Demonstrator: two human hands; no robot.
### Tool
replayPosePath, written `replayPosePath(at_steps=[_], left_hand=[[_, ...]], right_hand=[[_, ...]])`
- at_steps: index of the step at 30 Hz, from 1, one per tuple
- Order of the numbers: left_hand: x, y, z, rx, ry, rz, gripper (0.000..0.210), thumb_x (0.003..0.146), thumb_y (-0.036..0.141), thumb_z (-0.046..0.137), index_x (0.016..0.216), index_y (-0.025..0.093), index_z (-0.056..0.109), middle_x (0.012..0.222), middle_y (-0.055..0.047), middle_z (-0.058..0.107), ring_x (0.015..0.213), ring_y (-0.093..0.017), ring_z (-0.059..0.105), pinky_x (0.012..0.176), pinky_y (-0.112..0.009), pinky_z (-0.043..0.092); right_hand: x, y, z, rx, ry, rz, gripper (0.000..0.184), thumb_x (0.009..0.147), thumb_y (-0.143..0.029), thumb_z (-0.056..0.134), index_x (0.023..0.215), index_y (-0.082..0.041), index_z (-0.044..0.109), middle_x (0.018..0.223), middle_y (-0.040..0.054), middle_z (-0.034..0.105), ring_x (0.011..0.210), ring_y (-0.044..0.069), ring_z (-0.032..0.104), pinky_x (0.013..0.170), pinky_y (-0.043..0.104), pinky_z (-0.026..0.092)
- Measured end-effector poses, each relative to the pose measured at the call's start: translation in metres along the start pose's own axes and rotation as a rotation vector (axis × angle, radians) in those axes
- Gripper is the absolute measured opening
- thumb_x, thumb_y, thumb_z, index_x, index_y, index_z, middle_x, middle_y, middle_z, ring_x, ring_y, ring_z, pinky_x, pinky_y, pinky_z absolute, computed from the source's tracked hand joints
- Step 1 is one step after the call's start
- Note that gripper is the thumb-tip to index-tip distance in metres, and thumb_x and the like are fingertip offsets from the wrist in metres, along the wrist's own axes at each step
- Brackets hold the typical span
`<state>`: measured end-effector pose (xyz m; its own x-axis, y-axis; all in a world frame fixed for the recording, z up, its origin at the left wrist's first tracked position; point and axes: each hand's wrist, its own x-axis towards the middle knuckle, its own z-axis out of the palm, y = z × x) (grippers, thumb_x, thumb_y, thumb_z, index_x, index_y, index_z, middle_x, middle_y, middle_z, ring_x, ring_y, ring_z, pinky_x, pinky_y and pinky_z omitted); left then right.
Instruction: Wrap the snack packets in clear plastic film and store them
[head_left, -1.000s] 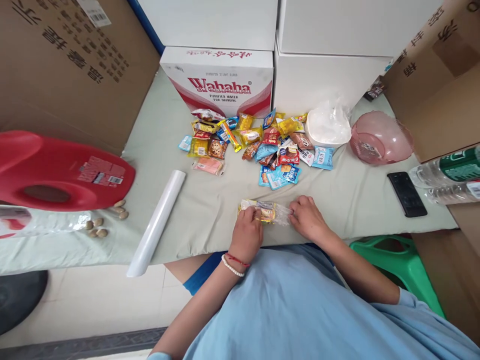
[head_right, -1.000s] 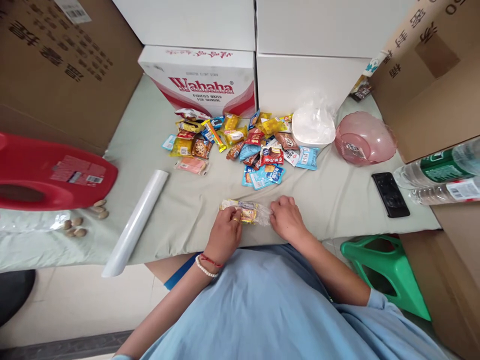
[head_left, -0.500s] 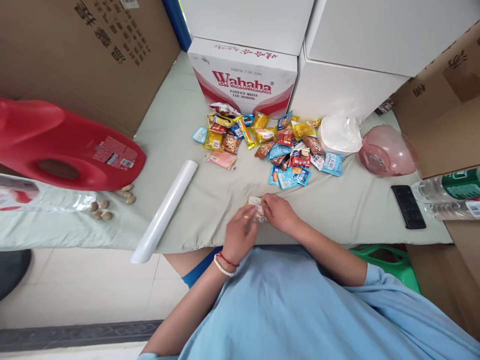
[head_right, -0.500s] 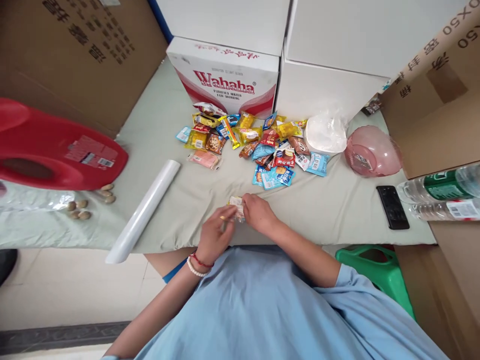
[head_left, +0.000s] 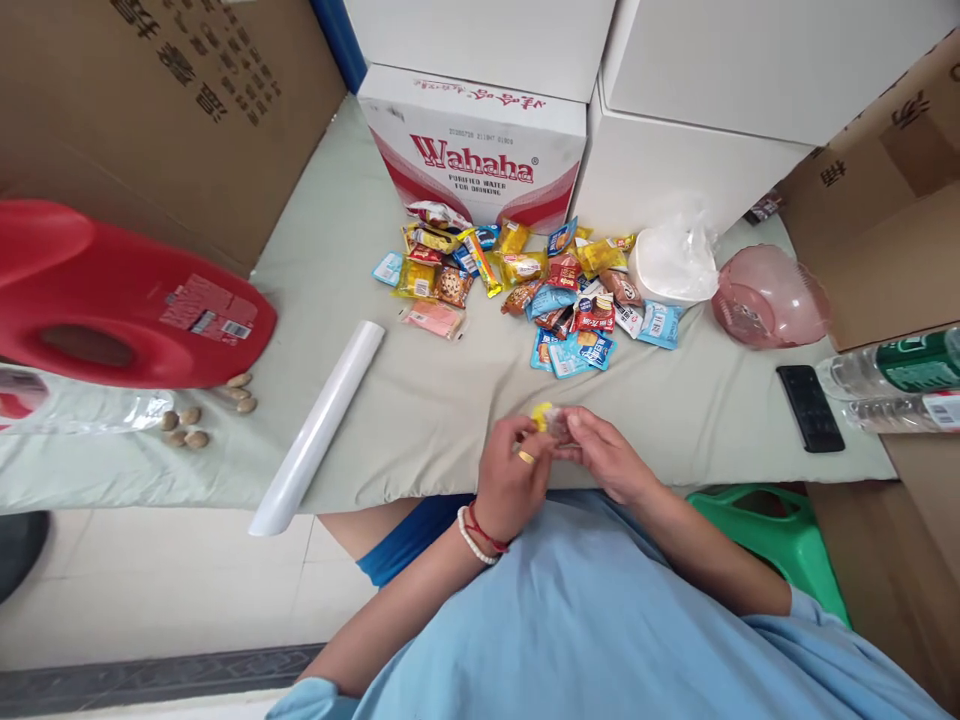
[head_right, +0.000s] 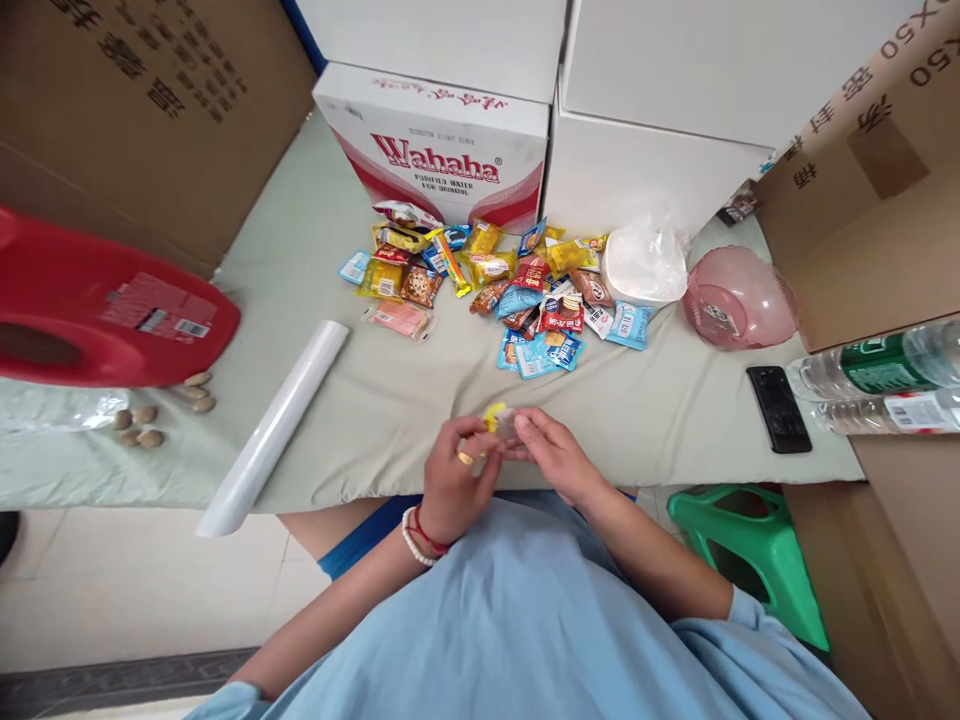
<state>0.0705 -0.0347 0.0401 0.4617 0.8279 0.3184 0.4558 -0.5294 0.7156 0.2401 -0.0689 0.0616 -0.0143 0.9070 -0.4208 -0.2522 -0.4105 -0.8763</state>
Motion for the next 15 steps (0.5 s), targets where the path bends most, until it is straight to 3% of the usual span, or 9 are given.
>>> replayPosePath(at_steps=[3, 5, 8, 11, 13, 15], left_hand=[[0.004, 0.019, 0.016, -0.115, -0.189, 0.266, 0.032, 0.097, 0.011, 0.045, 0.121, 0.025, 0.060, 0.116, -0.011, 0.069, 0.115, -0.024, 0.066, 0.101, -0.044, 0.056], [0.006, 0.023, 0.026, -0.241, -0.250, 0.328, 0.036, 0.094, 0.011, 0.047, 0.127, 0.023, 0.055, 0.121, -0.013, 0.068, 0.120, -0.025, 0.064, 0.105, -0.047, 0.055], [0.008, 0.020, 0.032, -0.479, -0.321, 0.208, 0.035, 0.092, 0.017, 0.054, 0.126, 0.023, 0.050, 0.120, -0.013, 0.067, 0.114, -0.025, 0.066, 0.100, -0.045, 0.058], [0.009, 0.009, 0.026, -0.550, -0.326, 0.030, 0.029, 0.093, 0.023, 0.056, 0.122, 0.025, 0.052, 0.113, -0.011, 0.066, 0.104, -0.023, 0.067, 0.092, -0.041, 0.060], [0.008, -0.003, 0.017, -0.468, -0.253, -0.065, 0.025, 0.095, 0.027, 0.057, 0.120, 0.025, 0.055, 0.110, -0.009, 0.067, 0.099, -0.022, 0.068, 0.089, -0.040, 0.060], [0.004, -0.020, 0.007, -0.345, -0.153, -0.170, 0.022, 0.097, 0.032, 0.058, 0.117, 0.024, 0.058, 0.106, -0.008, 0.068, 0.094, -0.021, 0.069, 0.087, -0.038, 0.060]], right_hand=[[-0.016, 0.006, -0.012, 0.177, 0.068, 0.045, 0.045, 0.087, -0.067, 0.073, 0.094, -0.024, 0.064, 0.092, 0.0013, 0.067, 0.087, 0.018, 0.065, 0.078, 0.032, 0.057], [-0.021, 0.015, -0.020, 0.267, 0.153, 0.074, 0.045, 0.079, -0.063, 0.083, 0.089, -0.024, 0.062, 0.083, -0.0015, 0.065, 0.079, 0.017, 0.064, 0.074, 0.029, 0.055], [-0.022, 0.028, -0.034, 0.321, 0.222, 0.109, 0.048, 0.072, -0.059, 0.088, 0.091, -0.023, 0.063, 0.082, -0.0019, 0.066, 0.075, 0.017, 0.064, 0.072, 0.030, 0.055], [-0.023, 0.019, -0.065, 0.219, 0.302, 0.021, 0.049, 0.074, -0.059, 0.086, 0.102, -0.024, 0.066, 0.091, 0.0012, 0.071, 0.082, 0.020, 0.068, 0.077, 0.033, 0.058], [-0.021, -0.007, -0.107, 0.105, 0.469, -0.135, 0.050, 0.076, -0.057, 0.083, 0.109, -0.025, 0.065, 0.100, 0.0025, 0.073, 0.088, 0.022, 0.070, 0.081, 0.035, 0.059], [-0.014, -0.046, -0.167, -0.062, 0.727, -0.340, 0.045, 0.083, -0.050, 0.077, 0.118, -0.026, 0.061, 0.108, 0.0037, 0.071, 0.093, 0.021, 0.070, 0.082, 0.035, 0.059]])
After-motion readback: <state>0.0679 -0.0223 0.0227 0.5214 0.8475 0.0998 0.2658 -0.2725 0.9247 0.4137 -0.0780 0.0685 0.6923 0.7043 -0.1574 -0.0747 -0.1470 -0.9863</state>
